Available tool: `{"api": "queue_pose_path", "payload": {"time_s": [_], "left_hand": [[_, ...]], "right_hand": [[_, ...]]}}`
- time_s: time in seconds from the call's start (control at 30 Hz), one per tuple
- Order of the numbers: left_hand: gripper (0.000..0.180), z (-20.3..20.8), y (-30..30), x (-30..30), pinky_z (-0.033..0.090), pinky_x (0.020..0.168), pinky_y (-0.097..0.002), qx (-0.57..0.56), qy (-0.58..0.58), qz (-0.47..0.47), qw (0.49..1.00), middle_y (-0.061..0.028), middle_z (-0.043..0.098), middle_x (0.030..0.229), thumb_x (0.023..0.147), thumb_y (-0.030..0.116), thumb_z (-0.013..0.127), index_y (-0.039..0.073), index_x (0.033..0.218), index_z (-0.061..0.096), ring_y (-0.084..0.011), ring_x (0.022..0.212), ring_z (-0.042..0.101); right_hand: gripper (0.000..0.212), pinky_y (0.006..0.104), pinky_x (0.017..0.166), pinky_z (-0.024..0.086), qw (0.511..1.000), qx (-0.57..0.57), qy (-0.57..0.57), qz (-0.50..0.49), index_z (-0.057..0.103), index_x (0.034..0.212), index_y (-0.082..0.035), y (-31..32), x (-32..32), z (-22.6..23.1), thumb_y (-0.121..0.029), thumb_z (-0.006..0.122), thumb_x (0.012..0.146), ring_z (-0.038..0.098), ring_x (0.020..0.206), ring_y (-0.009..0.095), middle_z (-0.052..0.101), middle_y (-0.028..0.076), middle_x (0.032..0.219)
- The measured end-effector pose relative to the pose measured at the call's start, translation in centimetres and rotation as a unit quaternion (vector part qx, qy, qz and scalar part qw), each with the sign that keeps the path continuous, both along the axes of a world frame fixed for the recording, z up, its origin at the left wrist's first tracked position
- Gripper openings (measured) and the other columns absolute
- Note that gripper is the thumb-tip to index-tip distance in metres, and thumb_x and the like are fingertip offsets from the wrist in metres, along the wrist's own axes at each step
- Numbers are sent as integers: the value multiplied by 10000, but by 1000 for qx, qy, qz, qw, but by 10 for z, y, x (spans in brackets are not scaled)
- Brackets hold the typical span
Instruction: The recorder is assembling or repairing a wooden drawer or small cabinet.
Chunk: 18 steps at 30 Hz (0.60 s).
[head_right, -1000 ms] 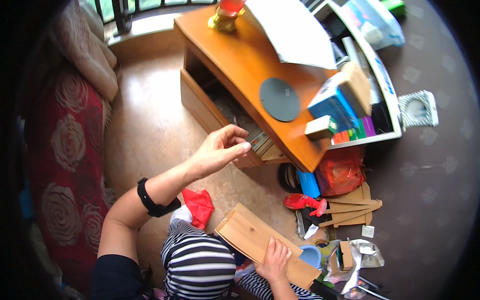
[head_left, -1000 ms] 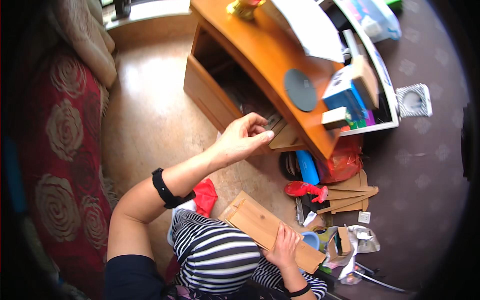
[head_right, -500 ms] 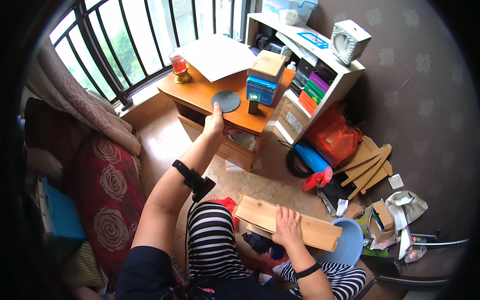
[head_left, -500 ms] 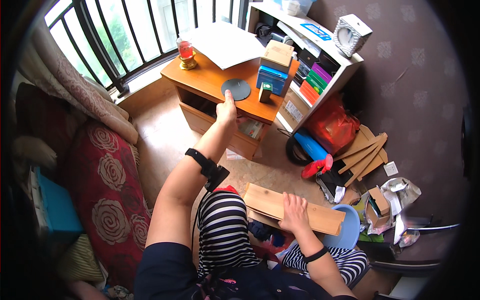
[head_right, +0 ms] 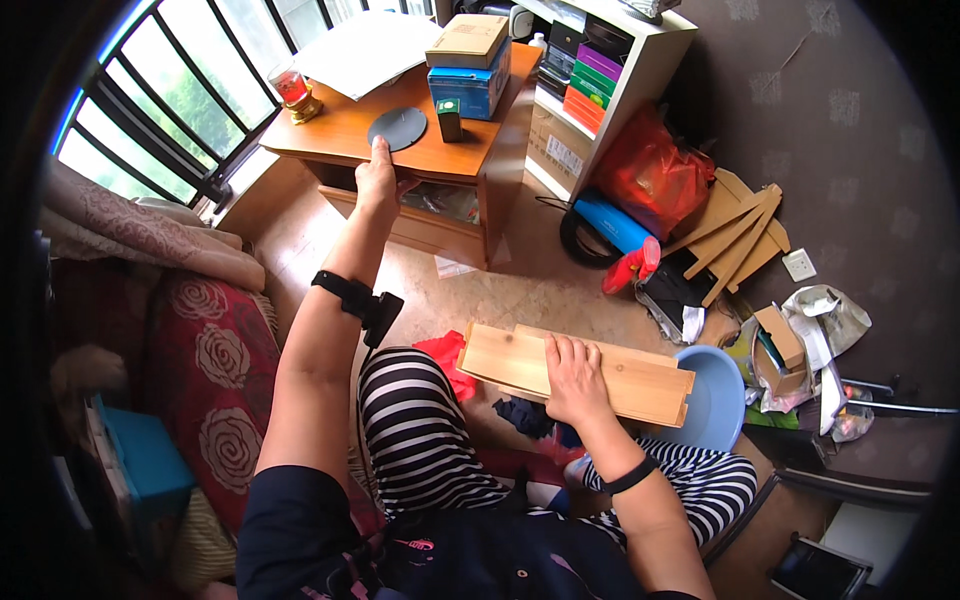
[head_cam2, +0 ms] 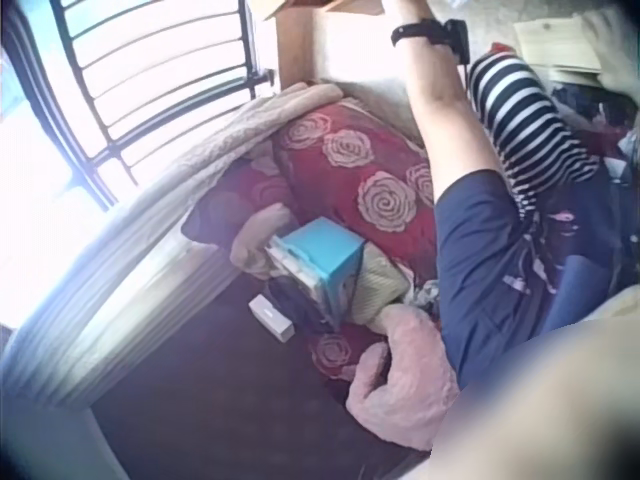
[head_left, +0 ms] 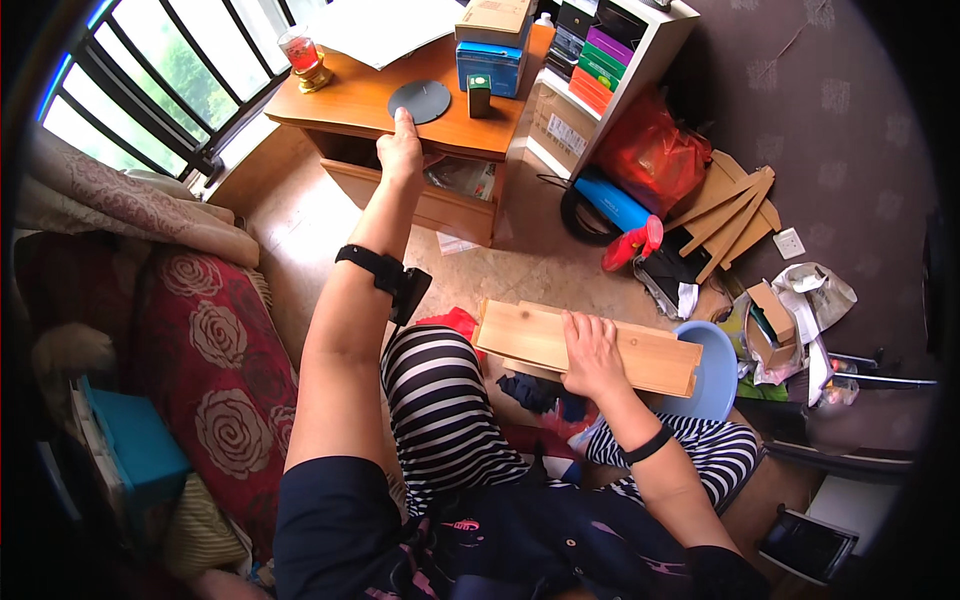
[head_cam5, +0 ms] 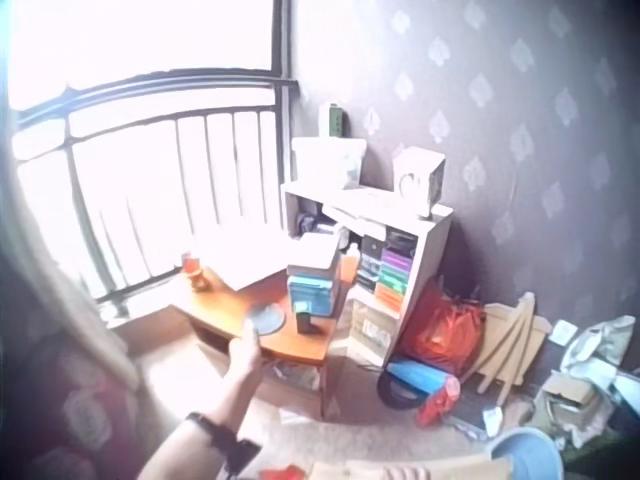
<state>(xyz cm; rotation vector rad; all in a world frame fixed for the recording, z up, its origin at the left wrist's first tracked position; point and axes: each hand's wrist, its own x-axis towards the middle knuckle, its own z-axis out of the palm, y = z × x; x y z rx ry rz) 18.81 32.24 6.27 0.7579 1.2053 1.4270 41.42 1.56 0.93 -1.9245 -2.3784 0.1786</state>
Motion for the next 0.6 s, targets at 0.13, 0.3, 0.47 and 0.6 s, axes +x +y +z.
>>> {"api": "queue_pose_path", "payload": {"time_s": [0.13,0.3,0.47,0.6], "left_hand": [[552,-10,7,-15,590,597,-397,-26,15,3,1000,-199,616,939,915,432,525,-107,1034,519,-263,755,656],[518,-12,3,-23,579,577,-386,-27,8,7,1000,-181,615,1002,913,431,520,-48,1110,502,-265,802,658],[470,-18,4,-40,579,555,-355,-22,7,19,1000,-166,635,942,906,412,546,-23,1079,517,-235,742,668],[440,-11,-1,-36,572,515,-327,0,-14,12,1000,-136,642,803,890,395,582,-25,1005,516,-210,621,660]], "right_hand": [[756,443,992,299,1000,0,12,5,405,1273,20,-5,-2,-1,-79,656,566,455,1103,307,484,164,1147],[762,447,991,295,1000,-11,17,4,401,1273,24,-10,2,0,-82,661,564,445,1111,312,479,161,1152],[748,437,993,292,1000,-10,12,3,411,1269,29,-9,2,-2,-87,653,571,448,1103,305,487,161,1145],[740,438,995,292,1000,-16,5,4,420,1265,27,-5,1,-1,-92,651,573,452,1093,302,490,159,1133]]}}
